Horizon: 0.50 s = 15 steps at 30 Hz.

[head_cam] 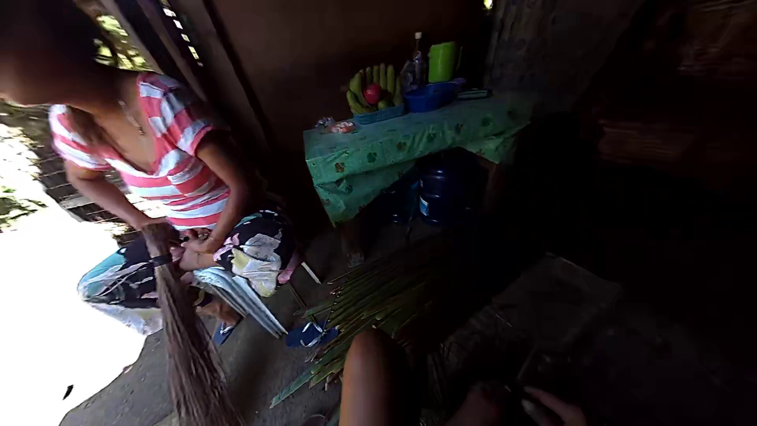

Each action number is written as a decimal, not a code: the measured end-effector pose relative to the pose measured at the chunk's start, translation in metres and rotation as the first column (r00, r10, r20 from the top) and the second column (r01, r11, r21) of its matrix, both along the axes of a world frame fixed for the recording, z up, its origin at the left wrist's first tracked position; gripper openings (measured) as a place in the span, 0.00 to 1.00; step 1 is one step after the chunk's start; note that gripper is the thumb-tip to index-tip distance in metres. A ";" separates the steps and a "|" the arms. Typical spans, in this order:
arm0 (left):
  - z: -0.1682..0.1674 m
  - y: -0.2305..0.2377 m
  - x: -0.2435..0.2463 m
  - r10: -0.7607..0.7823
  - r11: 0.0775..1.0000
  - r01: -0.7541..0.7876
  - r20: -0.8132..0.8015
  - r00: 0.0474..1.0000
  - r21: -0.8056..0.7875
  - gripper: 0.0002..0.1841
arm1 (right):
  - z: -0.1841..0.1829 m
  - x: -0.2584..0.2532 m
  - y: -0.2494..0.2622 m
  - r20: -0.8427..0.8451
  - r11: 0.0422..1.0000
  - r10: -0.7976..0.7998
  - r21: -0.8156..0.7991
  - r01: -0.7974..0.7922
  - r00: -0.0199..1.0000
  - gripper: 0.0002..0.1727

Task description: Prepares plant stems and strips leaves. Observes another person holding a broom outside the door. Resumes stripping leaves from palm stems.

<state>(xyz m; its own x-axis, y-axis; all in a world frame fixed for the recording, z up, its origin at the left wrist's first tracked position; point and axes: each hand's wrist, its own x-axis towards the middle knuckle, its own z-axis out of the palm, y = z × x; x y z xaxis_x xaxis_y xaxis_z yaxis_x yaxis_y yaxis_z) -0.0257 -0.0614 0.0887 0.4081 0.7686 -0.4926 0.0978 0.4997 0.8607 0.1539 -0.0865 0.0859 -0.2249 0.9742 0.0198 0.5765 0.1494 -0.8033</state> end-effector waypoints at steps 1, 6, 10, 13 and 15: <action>-0.001 0.000 -0.002 -0.009 1.000 0.009 0.014 1.000 -0.017 0.17 | 0.002 0.000 0.003 0.006 0.999 -0.042 0.008 0.042 0.999 0.18; 0.005 -0.004 -0.005 -0.032 0.989 0.046 0.106 0.994 -0.137 0.15 | 0.004 0.014 0.028 -0.056 0.958 -0.271 -0.115 0.264 0.961 0.18; 0.003 -0.009 -0.010 -0.092 0.984 0.118 0.189 0.978 -0.131 0.16 | -0.007 0.035 0.045 -0.132 0.883 -0.469 -0.104 0.458 0.873 0.15; 0.005 -0.006 -0.011 -0.082 0.977 0.126 0.242 0.967 -0.171 0.18 | 0.004 0.038 0.041 -0.171 0.899 -0.418 -0.218 0.379 0.892 0.16; 0.005 -0.003 -0.009 -0.044 0.979 0.087 0.225 0.973 -0.186 0.18 | 0.015 0.022 0.026 -0.187 0.933 -0.282 -0.281 0.224 0.941 0.17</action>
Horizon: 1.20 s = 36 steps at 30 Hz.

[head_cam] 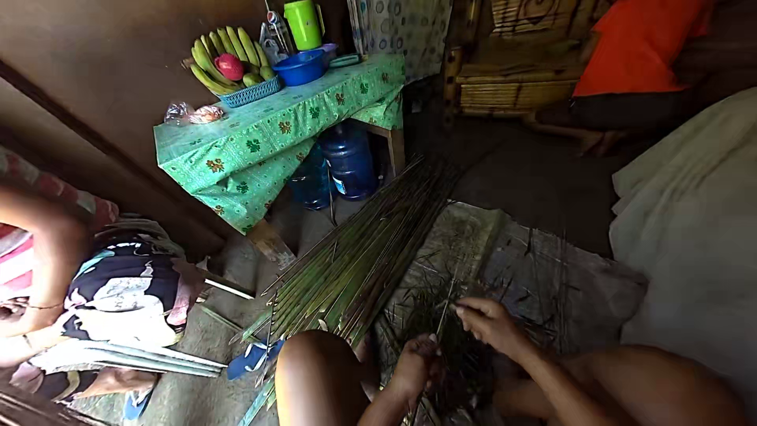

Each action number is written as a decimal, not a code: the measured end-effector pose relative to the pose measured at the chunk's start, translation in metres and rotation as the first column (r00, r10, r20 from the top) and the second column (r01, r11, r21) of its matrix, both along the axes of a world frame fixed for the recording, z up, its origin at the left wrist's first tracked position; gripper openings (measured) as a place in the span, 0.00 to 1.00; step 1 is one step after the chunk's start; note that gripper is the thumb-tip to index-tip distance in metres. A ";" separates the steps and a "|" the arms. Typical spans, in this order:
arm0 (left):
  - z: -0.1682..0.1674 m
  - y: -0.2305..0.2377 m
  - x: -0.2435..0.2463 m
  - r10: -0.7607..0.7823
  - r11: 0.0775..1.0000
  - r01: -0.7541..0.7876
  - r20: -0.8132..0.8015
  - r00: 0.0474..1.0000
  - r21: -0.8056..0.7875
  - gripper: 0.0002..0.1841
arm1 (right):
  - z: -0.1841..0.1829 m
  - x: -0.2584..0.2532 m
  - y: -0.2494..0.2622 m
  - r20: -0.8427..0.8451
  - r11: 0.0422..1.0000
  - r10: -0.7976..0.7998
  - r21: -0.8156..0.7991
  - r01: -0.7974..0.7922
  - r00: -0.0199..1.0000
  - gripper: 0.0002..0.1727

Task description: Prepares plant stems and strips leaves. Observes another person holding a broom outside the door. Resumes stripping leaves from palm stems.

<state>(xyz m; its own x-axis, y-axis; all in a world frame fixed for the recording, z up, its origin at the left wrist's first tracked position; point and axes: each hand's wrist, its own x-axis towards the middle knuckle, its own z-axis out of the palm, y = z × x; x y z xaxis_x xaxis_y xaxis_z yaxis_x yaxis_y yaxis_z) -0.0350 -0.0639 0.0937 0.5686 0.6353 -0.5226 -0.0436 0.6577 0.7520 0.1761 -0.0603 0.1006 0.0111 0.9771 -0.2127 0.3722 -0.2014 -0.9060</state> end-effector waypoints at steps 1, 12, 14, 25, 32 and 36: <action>-0.001 0.002 0.000 0.022 1.000 -0.022 -0.013 1.000 0.012 0.17 | 0.003 -0.010 -0.008 0.012 0.996 0.094 -0.001 -0.094 0.995 0.17; -0.004 0.002 0.001 0.015 0.997 -0.011 -0.055 0.998 0.078 0.17 | -0.013 -0.024 -0.018 0.225 0.949 0.150 0.239 -0.204 0.963 0.18; -0.004 0.000 0.000 0.010 0.996 -0.004 -0.062 0.998 0.092 0.18 | -0.015 -0.021 -0.016 0.231 0.950 0.118 0.255 -0.177 0.966 0.18; -0.002 -0.006 -0.003 0.002 0.995 0.001 -0.023 1.000 0.103 0.16 | -0.021 0.002 0.002 0.236 0.966 -0.071 0.257 0.008 0.969 0.17; -0.005 0.002 0.000 0.090 0.987 -0.077 -0.087 0.992 0.144 0.14 | 0.002 -0.024 -0.021 0.112 0.973 0.201 0.091 -0.212 0.973 0.17; -0.005 0.001 0.000 0.067 0.987 -0.058 -0.061 0.996 0.147 0.14 | -0.010 -0.032 -0.024 0.267 0.941 0.170 0.242 -0.236 0.949 0.19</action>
